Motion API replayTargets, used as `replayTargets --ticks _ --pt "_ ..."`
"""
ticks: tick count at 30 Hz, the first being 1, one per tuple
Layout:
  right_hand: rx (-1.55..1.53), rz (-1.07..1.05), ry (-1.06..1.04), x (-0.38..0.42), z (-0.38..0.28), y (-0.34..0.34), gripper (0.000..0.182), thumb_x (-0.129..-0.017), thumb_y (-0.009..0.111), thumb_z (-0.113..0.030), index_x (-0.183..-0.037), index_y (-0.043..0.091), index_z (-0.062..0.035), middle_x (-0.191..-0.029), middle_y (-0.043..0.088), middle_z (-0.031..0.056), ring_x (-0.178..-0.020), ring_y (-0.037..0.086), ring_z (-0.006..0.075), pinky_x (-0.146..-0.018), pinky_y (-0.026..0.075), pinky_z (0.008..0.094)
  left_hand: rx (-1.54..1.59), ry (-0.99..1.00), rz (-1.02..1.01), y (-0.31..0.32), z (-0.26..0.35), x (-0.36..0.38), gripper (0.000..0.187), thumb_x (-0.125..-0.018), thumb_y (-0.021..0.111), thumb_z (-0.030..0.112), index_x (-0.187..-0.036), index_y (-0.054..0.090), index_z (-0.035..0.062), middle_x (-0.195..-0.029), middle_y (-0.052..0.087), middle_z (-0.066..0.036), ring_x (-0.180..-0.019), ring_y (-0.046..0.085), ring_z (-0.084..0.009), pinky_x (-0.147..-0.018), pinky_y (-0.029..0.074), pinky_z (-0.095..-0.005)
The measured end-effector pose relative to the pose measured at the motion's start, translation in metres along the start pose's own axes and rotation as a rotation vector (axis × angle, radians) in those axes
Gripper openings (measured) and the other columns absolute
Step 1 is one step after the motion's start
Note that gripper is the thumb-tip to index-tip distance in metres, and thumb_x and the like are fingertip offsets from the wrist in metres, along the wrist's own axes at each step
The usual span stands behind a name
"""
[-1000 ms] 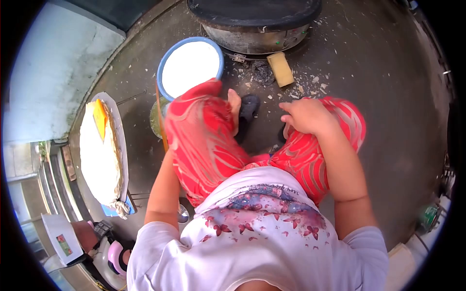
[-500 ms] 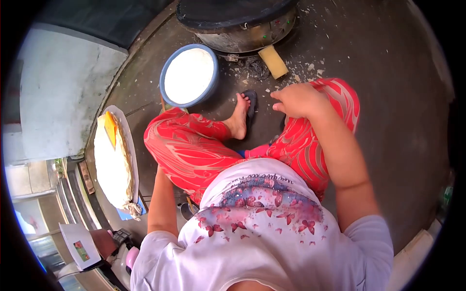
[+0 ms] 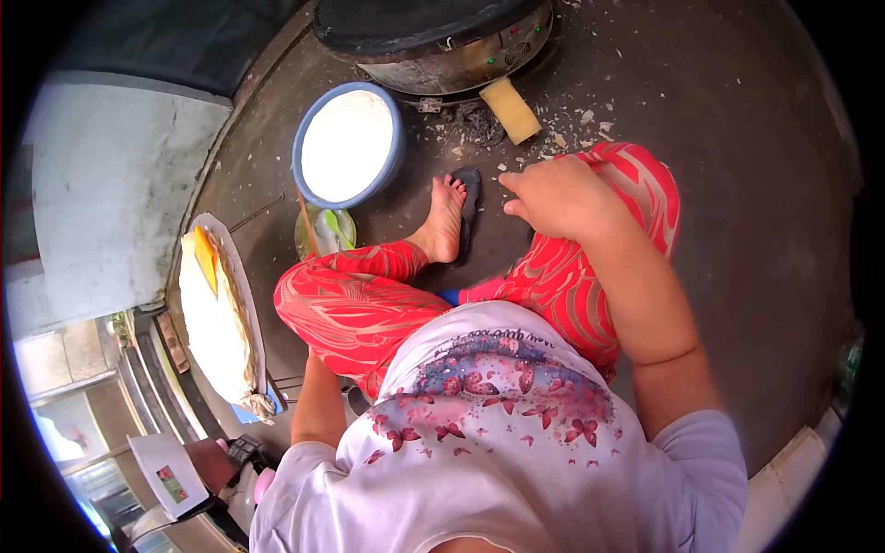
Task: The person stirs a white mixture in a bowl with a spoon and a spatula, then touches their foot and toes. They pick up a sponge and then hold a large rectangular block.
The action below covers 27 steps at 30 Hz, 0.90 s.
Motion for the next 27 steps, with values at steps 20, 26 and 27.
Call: replayTargets --ticks 20,26,27 --pt "-0.092 0.088 0.024 0.008 0.016 -0.023 0.038 -0.087 0.052 -0.031 -0.115 0.055 -0.0062 -0.092 0.063 0.0130 -0.088 0.060 0.0302 -0.075 0.048 0.0414 -0.025 -0.025 0.025 0.019 0.000 -0.004 0.029 -0.088 0.050 0.023 -0.109 0.059 0.0047 -0.107 0.059 -0.014 -0.101 0.055 -0.0264 -0.090 0.043 -0.0387" --pt "-0.098 0.197 -0.014 0.009 0.017 -0.023 0.027 -0.085 0.053 -0.033 -0.093 0.060 -0.0073 -0.085 0.065 0.0115 -0.085 0.062 0.0294 -0.072 0.047 0.0426 -0.023 -0.029 0.026 0.020 0.001 -0.002 0.030 -0.089 0.049 0.023 -0.109 0.059 0.0040 -0.108 0.059 -0.014 -0.102 0.056 -0.0262 -0.090 0.043 -0.0387" --pt "-0.104 0.200 -0.015 0.008 0.018 -0.022 0.028 -0.085 0.054 -0.033 -0.093 0.060 -0.0072 -0.085 0.065 0.0117 -0.085 0.062 0.0297 -0.072 0.047 0.0426 -0.023 -0.028 0.026 0.020 0.001 -0.001 0.030 -0.089 0.049 0.023 -0.109 0.059 0.0039 -0.108 0.059 -0.014 -0.102 0.056 -0.0262 -0.090 0.043 -0.0387"
Point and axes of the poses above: each hand's wrist, its own x-axis away from the middle knuckle, its own y-axis out of the palm, z = x × y, the point moved 8 cm from there along -x, towards the middle knuckle
